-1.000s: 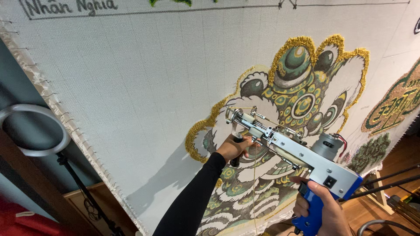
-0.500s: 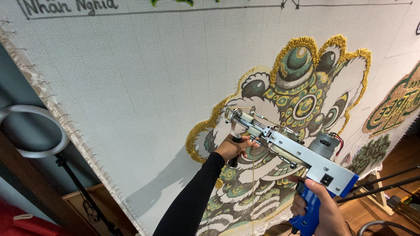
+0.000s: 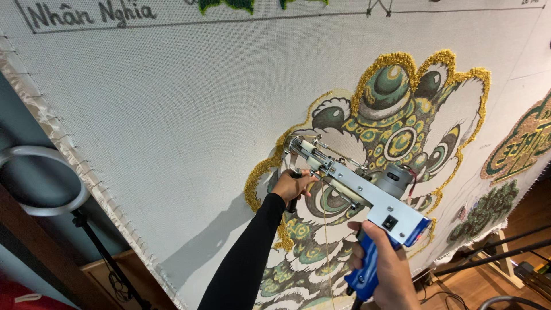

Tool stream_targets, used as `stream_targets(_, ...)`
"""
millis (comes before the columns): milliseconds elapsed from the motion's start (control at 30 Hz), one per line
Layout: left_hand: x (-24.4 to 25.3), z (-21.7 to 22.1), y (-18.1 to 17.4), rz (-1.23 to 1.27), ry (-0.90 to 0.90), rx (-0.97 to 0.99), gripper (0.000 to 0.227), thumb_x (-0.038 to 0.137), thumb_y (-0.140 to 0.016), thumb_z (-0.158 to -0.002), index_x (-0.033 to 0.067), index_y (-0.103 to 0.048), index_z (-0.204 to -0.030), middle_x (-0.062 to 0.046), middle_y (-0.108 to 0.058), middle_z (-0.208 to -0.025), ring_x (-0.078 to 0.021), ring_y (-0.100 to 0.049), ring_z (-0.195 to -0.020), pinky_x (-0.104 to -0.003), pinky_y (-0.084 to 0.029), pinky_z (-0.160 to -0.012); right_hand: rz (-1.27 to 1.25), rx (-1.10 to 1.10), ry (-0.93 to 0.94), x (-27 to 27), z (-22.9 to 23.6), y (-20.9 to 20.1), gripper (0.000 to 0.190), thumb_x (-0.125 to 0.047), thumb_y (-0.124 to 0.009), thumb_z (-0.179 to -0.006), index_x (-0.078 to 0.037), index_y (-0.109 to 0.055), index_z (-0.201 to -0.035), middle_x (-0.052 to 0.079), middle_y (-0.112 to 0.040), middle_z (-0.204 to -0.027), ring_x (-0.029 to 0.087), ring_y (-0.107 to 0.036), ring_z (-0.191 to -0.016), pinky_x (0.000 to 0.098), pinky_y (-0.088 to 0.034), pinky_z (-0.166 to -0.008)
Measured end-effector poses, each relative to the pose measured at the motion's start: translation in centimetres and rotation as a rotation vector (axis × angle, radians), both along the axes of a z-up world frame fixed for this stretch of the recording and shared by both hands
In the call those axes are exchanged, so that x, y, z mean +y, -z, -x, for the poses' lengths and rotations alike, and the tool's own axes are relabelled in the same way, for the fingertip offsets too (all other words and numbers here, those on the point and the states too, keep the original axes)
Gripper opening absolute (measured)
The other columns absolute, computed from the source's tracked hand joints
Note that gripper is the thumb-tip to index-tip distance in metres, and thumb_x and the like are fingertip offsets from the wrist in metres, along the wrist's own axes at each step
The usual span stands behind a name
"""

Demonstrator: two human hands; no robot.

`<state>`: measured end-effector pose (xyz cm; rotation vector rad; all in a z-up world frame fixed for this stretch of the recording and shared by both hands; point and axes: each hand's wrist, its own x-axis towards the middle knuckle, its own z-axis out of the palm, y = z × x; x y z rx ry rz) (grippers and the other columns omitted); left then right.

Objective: The person uses a tufting gun to apply yarn to a large canvas, following the outlines of a lion dance head design.

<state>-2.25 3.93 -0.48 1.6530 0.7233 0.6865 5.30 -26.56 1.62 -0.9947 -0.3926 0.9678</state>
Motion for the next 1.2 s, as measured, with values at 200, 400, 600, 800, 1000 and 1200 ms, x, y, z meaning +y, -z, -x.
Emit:
stream_targets(200,1.7,0.4,0.1,-0.012,-0.003,-0.014,0.052,0.032,-0.07,-0.091,-0.0059,-0.069,-0.127,-0.007,-0.079,-0.095,-0.013,-0.068,-0.053,-0.028,-0.042,-0.042,0.029,0.007,0.051,1.3,1.3,-0.5,0.034,-0.032,-0.067,-0.09,0.002,-0.063,-0.091,0.009,-0.048,-0.058,0.022,-0.045,-0.048,0.0368,-0.039,-0.047)
stream_targets(400,2.8,0.2,-0.6,-0.031,-0.013,0.012,0.051,0.034,-0.076,-0.094,-0.0121,-0.066,-0.111,-0.019,-0.072,-0.073,-0.0157,-0.067,-0.052,-0.028,-0.042,-0.042,0.028,0.052,0.043,2.4,0.9,-0.4,0.032,-0.034,-0.067,-0.087,-0.002,-0.059,-0.089,0.007,-0.046,-0.059,0.02,-0.043,-0.048,0.0362,-0.038,-0.046)
stream_targets(600,2.9,-0.2,-1.0,-0.028,0.047,-0.136,0.046,0.032,-0.077,-0.093,-0.0115,-0.067,-0.105,-0.007,-0.067,-0.073,-0.0144,-0.07,-0.053,-0.028,-0.038,-0.04,-0.035,0.077,0.0,2.8,0.3,-0.2,0.035,-0.036,-0.068,-0.088,-0.002,-0.06,-0.09,0.006,-0.045,-0.059,0.018,-0.043,-0.05,0.0334,-0.036,-0.047)
stream_targets(800,3.0,-0.6,-2.4,-0.014,0.041,-0.061,0.038,0.032,-0.072,-0.091,0.0067,-0.067,-0.12,-0.009,-0.071,-0.071,-0.0133,-0.068,-0.052,-0.028,-0.037,-0.039,0.027,0.057,0.058,2.6,0.5,-1.8,0.037,-0.037,-0.067,-0.087,0.0,-0.06,-0.09,0.008,-0.044,-0.057,0.021,-0.042,-0.049,0.0366,-0.039,-0.049)
stream_targets(1000,3.1,-1.6,-1.3,-0.026,0.142,-0.088,0.031,0.027,-0.074,-0.099,0.0005,-0.059,-0.094,-0.004,-0.06,-0.072,-0.0164,-0.077,-0.063,-0.029,-0.038,-0.041,0.009,0.073,0.043,1.6,-0.5,-0.8,0.043,-0.037,-0.065,-0.088,0.004,-0.066,-0.101,0.007,-0.043,-0.056,0.02,-0.041,-0.049,0.0349,-0.037,-0.05)
stream_targets(1200,0.4,-3.2,-0.2,-0.09,0.294,-0.156,0.026,0.024,-0.073,-0.096,0.0086,-0.053,-0.096,0.001,-0.058,-0.081,-0.0156,-0.079,-0.078,-0.026,-0.039,-0.046,-0.091,0.158,-0.159,-1.1,-5.0,2.5,0.055,-0.04,-0.059,-0.086,0.005,-0.065,-0.117,0.005,-0.041,-0.055,0.02,-0.04,-0.048,0.0349,-0.038,-0.051)
